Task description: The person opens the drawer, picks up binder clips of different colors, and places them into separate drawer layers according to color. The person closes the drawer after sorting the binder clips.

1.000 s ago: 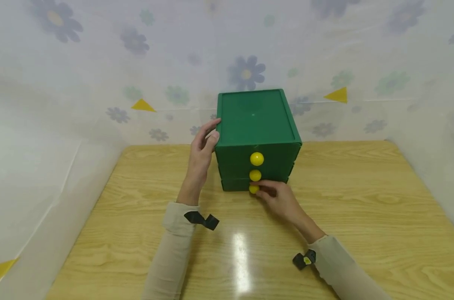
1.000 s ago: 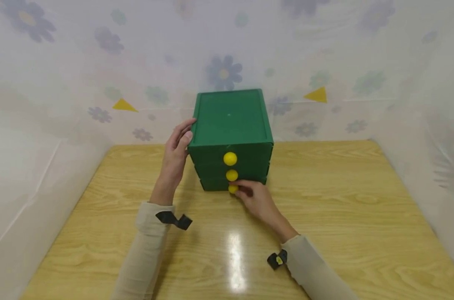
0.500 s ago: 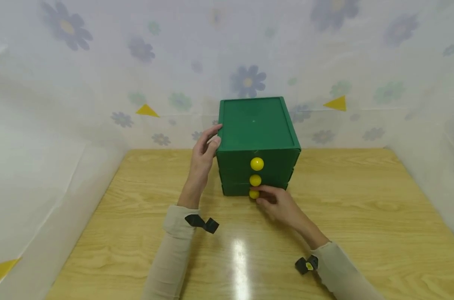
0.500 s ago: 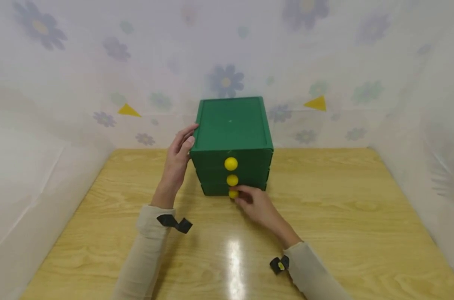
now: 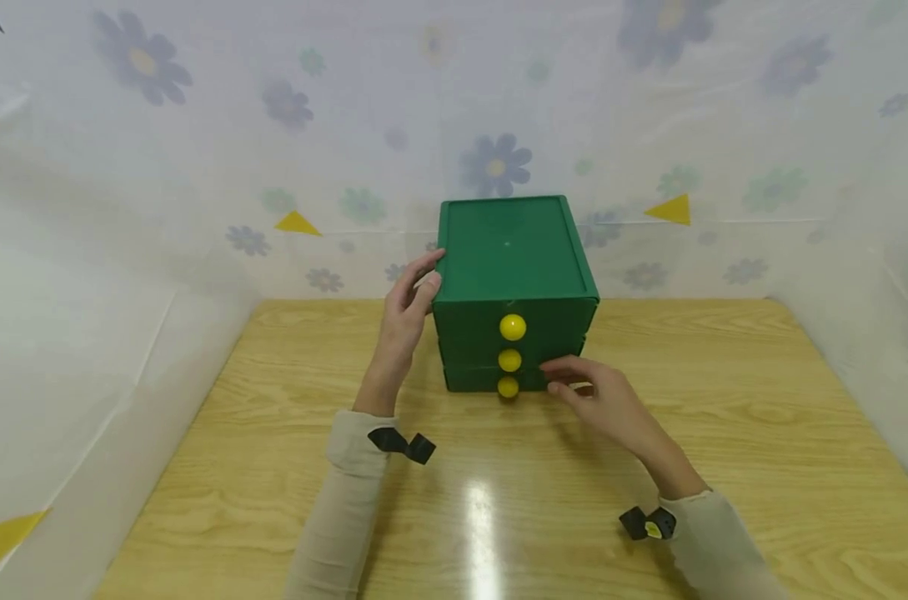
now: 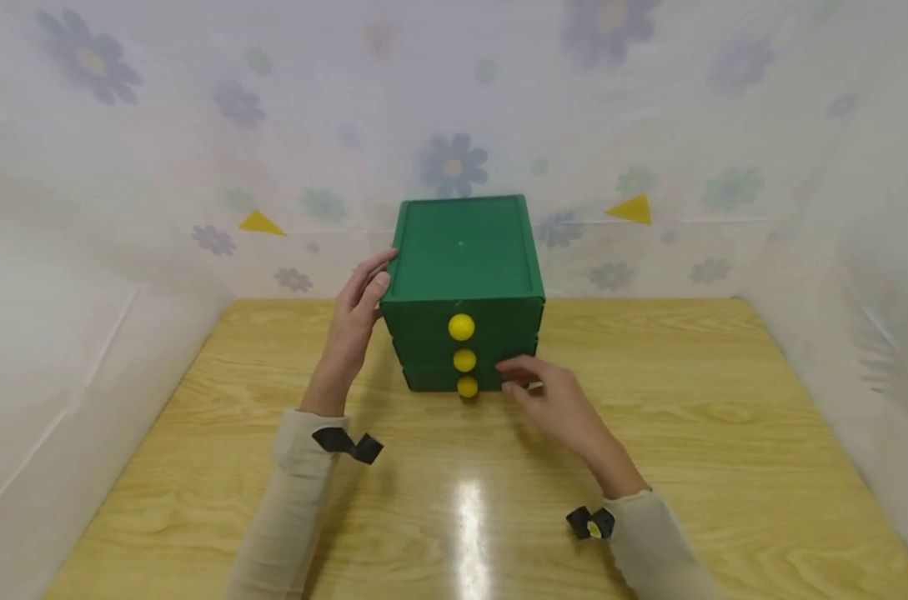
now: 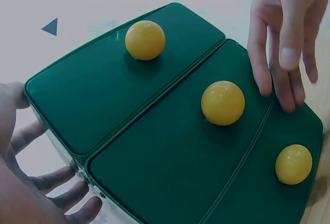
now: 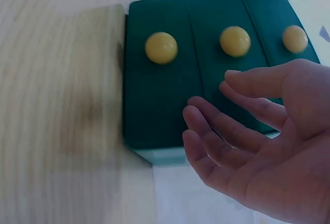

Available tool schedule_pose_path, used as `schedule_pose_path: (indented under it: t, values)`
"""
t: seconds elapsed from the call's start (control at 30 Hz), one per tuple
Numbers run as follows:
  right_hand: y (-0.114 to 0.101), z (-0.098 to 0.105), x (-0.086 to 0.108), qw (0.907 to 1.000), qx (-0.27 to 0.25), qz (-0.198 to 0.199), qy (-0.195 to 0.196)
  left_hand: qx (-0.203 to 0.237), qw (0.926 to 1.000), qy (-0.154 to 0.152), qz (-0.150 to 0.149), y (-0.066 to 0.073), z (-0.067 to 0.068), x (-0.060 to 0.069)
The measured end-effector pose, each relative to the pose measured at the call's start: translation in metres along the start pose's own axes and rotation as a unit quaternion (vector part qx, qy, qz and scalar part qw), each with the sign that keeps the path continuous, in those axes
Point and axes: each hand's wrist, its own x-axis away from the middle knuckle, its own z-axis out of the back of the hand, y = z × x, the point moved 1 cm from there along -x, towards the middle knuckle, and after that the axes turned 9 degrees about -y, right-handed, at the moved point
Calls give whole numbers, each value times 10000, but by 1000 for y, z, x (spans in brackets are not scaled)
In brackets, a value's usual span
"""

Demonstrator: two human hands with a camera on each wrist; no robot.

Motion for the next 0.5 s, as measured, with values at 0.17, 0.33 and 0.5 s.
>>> schedule_pose_path:
  t: [0.17,0.33,0.5]
  values:
    - [2,21,7,9996,192,-13,216,-68,10000,-13,40,0,3,-1]
    - [2,40,13,9977,461,49,503,-56,10000,-51,-8,-1,6,0]
    - [4,55,22,9940,666,-36,868,-61,9998,-193,-73,-4,12,2]
